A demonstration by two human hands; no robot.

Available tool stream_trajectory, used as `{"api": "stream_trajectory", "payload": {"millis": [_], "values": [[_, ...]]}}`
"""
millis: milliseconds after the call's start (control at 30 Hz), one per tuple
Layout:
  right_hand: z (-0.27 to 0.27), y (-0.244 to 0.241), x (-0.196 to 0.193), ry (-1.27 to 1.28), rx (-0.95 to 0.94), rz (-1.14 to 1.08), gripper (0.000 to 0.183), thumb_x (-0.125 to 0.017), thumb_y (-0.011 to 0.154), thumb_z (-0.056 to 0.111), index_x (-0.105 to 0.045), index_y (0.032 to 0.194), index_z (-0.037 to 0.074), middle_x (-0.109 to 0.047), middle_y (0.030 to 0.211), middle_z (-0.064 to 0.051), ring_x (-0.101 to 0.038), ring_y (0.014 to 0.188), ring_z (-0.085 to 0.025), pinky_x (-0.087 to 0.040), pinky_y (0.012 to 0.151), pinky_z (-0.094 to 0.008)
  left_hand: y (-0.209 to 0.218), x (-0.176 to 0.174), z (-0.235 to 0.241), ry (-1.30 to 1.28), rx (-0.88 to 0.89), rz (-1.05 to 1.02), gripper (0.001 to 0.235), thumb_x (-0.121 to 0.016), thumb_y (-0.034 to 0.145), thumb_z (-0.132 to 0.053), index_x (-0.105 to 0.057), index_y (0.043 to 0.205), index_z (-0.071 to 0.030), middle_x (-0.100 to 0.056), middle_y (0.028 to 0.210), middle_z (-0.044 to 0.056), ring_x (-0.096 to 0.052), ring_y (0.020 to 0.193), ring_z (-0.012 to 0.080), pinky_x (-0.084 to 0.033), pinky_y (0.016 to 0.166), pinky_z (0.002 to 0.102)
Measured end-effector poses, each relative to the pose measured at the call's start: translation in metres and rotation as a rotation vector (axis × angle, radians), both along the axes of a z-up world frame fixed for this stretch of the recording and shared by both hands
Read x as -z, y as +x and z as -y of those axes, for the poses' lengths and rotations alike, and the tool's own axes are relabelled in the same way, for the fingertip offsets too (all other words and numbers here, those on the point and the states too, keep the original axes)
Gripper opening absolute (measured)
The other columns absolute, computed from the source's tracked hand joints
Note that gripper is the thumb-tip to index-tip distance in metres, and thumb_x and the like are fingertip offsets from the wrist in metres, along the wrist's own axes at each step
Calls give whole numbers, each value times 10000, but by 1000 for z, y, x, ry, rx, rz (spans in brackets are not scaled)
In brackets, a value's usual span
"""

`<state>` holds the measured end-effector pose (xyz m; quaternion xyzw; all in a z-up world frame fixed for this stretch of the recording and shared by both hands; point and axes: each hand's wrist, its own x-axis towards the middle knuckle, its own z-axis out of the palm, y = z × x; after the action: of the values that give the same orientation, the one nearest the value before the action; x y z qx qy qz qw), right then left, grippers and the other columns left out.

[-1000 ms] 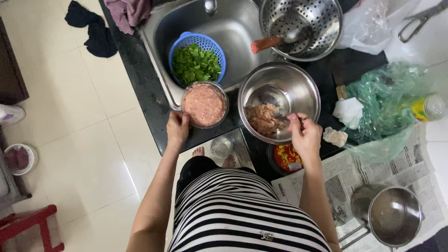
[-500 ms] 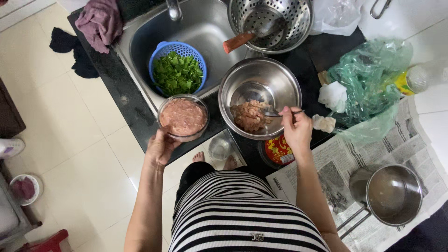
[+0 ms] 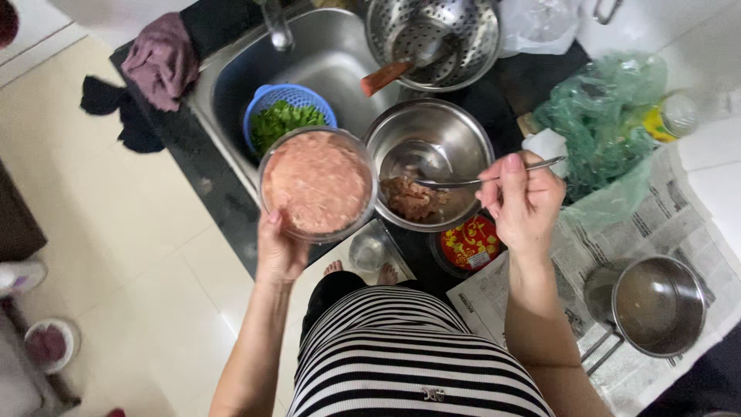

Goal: The person transfers ground meat from a small glass bowl into a larger metal bowl using a spoon. The person scrapes the sides of the glass bowl to move all the meat into the larger bowl.

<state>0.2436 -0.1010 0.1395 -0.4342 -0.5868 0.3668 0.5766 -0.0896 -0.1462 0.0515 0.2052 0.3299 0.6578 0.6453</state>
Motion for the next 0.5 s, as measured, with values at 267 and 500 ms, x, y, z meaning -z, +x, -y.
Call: {"api": "stream_trajectory", "payload": {"millis": [267, 500], "values": [[-7, 2, -44, -76, 133, 123, 371, -502, 1160, 226, -628, 908, -15, -593, 651, -35, -488, 521, -57, -375, 483, -193, 84, 0, -33, 90, 144, 61, 900, -862, 808, -430, -409, 1481, -40, -555, 1422, 111, -562, 1311, 260, -488, 1109, 481], [-14, 9, -15, -196, 254, -7, 305, -516, 1143, 237, -583, 929, 30, -570, 607, -20, -457, 471, -42, -342, 441, -193, 106, 34, -40, 253, 183, -122, 716, -816, 922, -286, -459, 1480, -15, -614, 1388, 84, -573, 1301, 176, -430, 1163, 339]]}}
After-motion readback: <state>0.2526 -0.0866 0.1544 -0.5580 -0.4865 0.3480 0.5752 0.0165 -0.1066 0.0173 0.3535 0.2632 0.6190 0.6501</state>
